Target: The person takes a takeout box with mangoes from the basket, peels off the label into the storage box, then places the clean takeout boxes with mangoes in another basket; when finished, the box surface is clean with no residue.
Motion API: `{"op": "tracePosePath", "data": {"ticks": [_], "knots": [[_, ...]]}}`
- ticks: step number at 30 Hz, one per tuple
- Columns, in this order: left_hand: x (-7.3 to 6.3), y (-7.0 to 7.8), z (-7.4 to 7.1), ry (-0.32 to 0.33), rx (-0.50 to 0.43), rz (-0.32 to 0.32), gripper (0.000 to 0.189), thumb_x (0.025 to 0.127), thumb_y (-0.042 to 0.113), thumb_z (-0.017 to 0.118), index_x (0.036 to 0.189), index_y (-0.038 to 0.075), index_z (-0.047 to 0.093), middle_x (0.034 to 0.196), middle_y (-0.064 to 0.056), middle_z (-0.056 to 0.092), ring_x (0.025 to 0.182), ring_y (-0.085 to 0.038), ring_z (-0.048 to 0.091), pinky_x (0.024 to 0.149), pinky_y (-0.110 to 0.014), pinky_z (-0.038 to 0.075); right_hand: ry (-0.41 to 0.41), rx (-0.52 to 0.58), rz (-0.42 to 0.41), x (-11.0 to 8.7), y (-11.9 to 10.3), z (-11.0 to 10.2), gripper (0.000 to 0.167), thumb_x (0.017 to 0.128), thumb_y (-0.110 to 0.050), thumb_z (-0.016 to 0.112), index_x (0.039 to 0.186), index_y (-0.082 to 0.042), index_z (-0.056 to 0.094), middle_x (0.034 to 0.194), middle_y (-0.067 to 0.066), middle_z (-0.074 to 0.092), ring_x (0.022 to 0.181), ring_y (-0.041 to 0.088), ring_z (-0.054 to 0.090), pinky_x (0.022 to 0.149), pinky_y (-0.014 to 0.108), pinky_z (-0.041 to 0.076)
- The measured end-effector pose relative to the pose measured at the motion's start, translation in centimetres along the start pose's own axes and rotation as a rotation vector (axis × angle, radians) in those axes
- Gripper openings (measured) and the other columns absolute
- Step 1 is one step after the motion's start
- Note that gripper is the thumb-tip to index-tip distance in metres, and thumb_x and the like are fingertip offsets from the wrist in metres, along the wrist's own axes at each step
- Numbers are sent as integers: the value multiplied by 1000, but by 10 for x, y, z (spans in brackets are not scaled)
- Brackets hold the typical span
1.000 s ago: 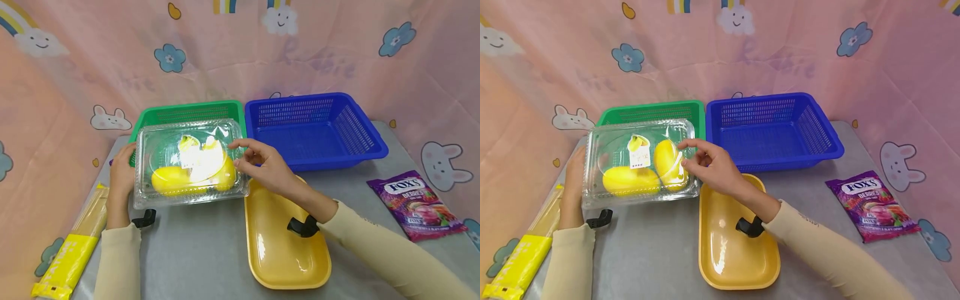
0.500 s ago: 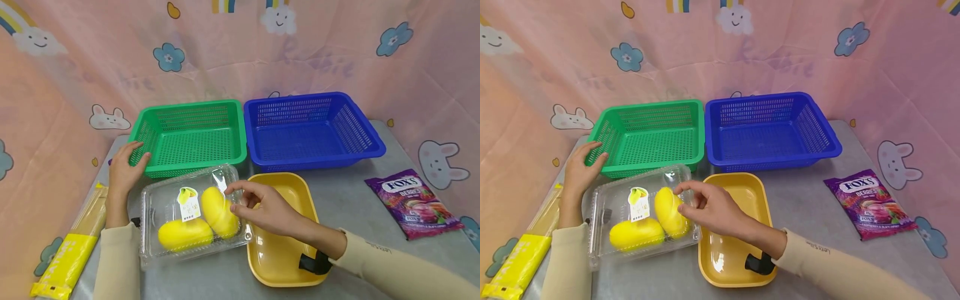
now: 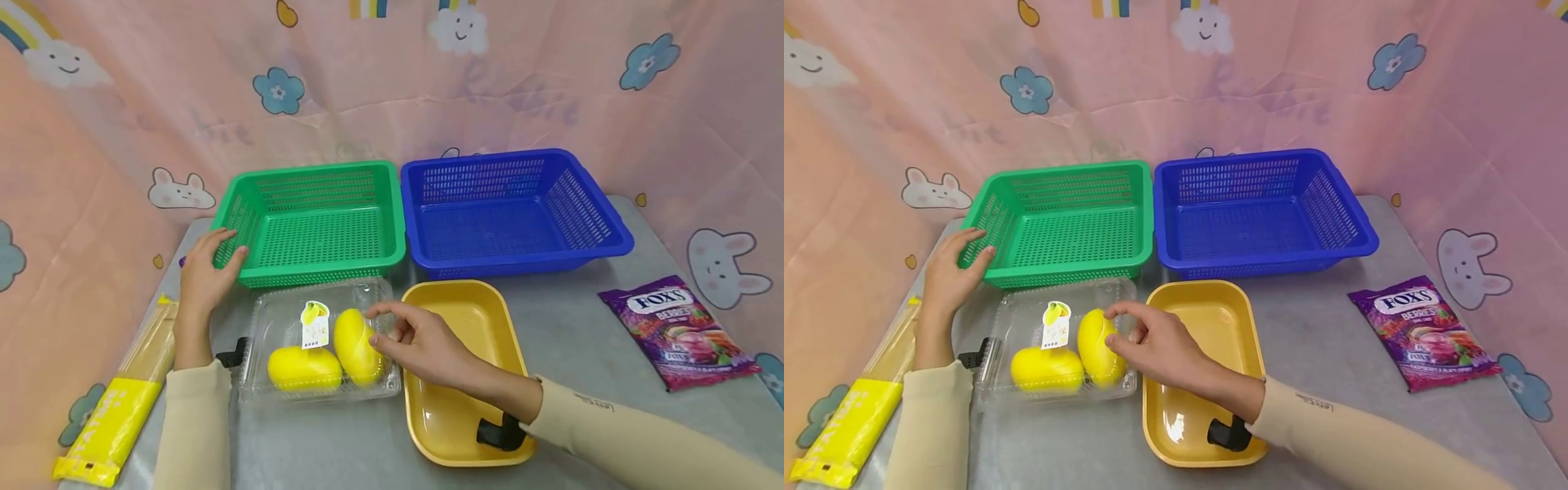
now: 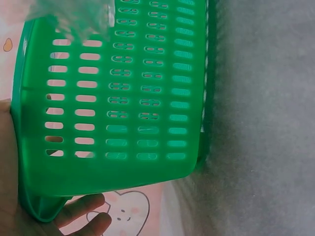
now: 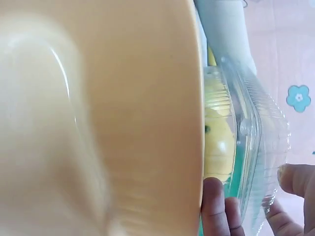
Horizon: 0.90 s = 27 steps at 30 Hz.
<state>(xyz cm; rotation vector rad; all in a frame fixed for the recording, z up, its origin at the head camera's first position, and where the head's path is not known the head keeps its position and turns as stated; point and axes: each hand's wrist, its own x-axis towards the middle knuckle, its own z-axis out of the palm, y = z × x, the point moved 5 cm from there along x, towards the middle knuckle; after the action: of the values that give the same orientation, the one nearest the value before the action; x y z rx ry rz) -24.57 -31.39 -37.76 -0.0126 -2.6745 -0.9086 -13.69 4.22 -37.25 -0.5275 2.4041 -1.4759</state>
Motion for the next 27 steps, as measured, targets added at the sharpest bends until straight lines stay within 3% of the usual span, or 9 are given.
{"op": "tracePosePath", "data": {"ticks": [3, 8, 11, 18, 22, 27], "knots": [[0, 1, 0, -8, -4, -8, 52, 100, 38, 59, 143, 8, 57, 157, -19, 46, 146, -48, 37, 118, -70, 25, -42, -81, -3, 1, -3, -1, 35, 96, -29, 71, 130, -23, 64, 73, -2, 60, 64, 13, 54, 56, 23, 46], [0, 1, 0, -12, -2, -11, 52, 100, 38, 59, 143, 8, 57, 157, -18, 45, 147, -47, 36, 118, -70, 24, -123, -310, -47, 3, -10, -8, 44, 98, -38, 67, 139, -29, 57, 70, -11, 60, 57, 7, 54, 67, 29, 46], [-1, 1, 0, -11, 4, -11, 52, 101, 38, 59, 143, 7, 58, 157, -18, 45, 146, -48, 37, 118, -70, 24, -157, -384, -62, 6, -14, -10, 49, 98, -40, 67, 143, -28, 54, 69, -12, 61, 54, 7, 53, 71, 32, 44], [-1, -1, 0, -16, 11, -18, 52, 101, 38, 58, 143, 8, 57, 158, -18, 45, 147, -48, 36, 118, -70, 24, -107, -577, -68, 8, -15, -11, 53, 96, -43, 68, 145, -27, 56, 63, -14, 56, 59, 3, 50, 83, 38, 40], [-1, 0, -1, -27, 14, -24, 53, 101, 39, 57, 144, 8, 57, 158, -18, 44, 147, -48, 35, 117, -71, 24, -85, -605, -74, 8, -15, -14, 51, 95, -42, 70, 142, -26, 60, 59, -14, 54, 57, 3, 49, 86, 40, 42], [-1, 2, -1, -33, 20, -19, 53, 102, 39, 57, 144, 8, 56, 158, -19, 44, 147, -49, 35, 117, -71, 24, -98, -554, -106, 11, -14, -14, 46, 94, -38, 72, 137, -23, 64, 64, -15, 59, 56, 2, 51, 77, 35, 46]]}}
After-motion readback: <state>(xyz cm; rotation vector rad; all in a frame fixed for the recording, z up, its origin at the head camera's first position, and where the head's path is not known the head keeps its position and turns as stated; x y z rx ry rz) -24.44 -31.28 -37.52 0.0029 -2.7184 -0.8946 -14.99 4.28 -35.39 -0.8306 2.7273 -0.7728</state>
